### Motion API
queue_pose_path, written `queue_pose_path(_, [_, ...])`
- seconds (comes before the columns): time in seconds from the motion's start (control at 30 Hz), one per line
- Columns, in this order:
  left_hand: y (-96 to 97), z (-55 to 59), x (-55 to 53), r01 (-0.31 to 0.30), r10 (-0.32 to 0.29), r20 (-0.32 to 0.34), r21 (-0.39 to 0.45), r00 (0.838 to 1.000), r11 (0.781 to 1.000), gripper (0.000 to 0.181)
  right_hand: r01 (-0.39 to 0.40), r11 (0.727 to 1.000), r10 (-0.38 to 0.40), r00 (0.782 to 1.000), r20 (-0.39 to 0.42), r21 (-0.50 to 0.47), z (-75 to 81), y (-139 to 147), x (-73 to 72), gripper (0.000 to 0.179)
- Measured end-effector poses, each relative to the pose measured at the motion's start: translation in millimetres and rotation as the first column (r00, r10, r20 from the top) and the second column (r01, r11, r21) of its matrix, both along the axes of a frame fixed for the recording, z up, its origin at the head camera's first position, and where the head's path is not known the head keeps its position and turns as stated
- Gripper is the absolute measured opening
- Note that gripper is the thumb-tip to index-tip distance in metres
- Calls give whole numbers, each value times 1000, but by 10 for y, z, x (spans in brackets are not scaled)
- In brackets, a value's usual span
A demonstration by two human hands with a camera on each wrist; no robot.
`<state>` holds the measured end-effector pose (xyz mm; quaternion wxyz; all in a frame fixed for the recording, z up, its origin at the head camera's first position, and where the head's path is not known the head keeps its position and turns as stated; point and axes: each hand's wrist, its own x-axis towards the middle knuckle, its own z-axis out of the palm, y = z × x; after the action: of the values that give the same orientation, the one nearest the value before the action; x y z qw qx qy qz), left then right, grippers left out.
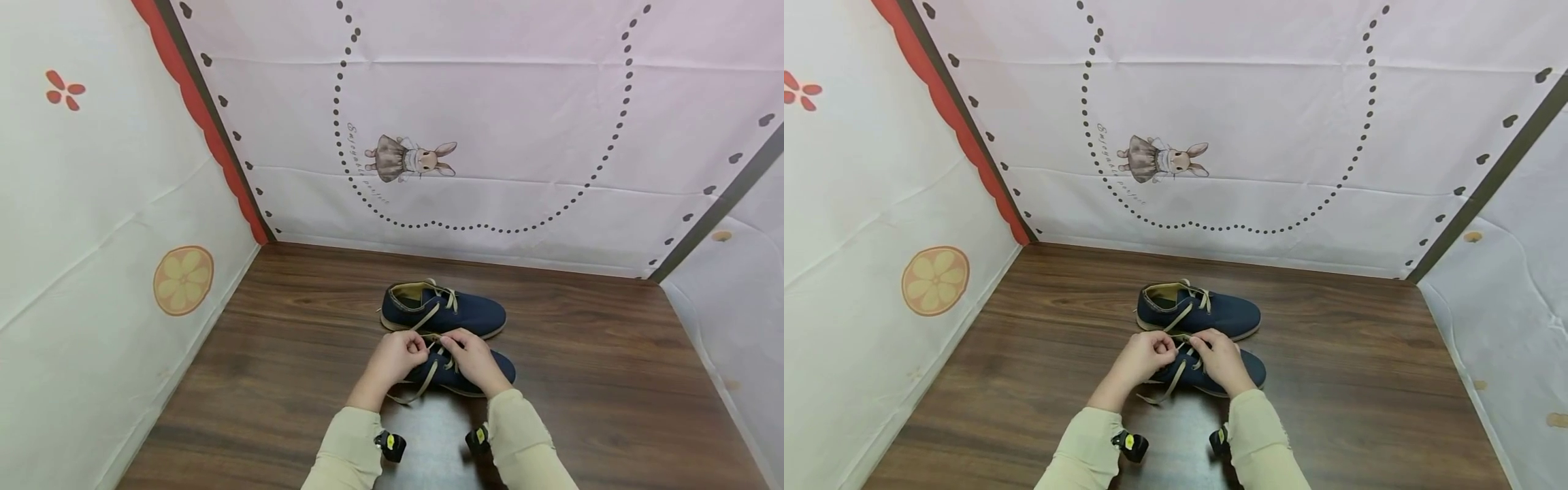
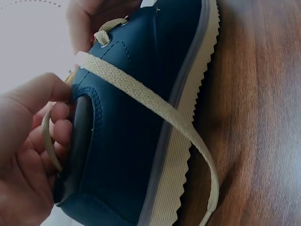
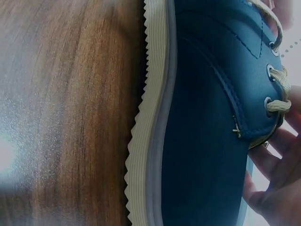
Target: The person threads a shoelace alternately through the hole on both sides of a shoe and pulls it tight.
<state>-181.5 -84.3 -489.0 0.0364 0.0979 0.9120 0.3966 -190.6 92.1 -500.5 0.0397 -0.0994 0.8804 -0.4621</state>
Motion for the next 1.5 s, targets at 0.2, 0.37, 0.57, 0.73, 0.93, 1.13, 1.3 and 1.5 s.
queue_pose_path(0.2, [36, 4, -12, -50, 49, -14, -71, 999, 996, 10, -1, 1000, 1, 1000, -8, -15, -17, -12, 3, 15])
queue_pose_path(0.37, [69, -19, -29, -87, 81, -50, -117, 995, 989, 13, 7, 999, -5, 999, 46, -37, -26, -12, -7, 19])
queue_pose_path(0.57, [93, -43, -30, -107, 97, -88, -119, 991, 987, 14, 89, 992, -75, 987, 140, -95, -2, -51, -40, 25])
queue_pose_path(0.73, [60, -48, -29, -57, 54, -81, -44, 995, 997, 11, 134, 983, -109, 975, 191, -125, -1, -80, -72, 20])
queue_pose_path(0.93, [-12, -72, -68, -72, 85, -88, 140, 993, 988, 9, 163, 976, -154, 985, 74, -142, 27, -72, -63, 14])
queue_pose_path(1.13, [-21, -63, -82, -30, 40, -82, 123, 996, 992, 25, 140, 971, -150, 988, -37, -194, 151, -106, 5, 13])
queue_pose_path(1.3, [-20, -46, -88, 2, 1, -88, 37, 996, 999, 24, 24, 945, -40, 998, -45, -327, 309, -158, 52, 17])
queue_pose_path(1.5, [-56, -59, -111, -28, 36, -29, 236, 999, 971, 18, -83, 968, 75, 996, -44, -236, 308, -27, 47, 41])
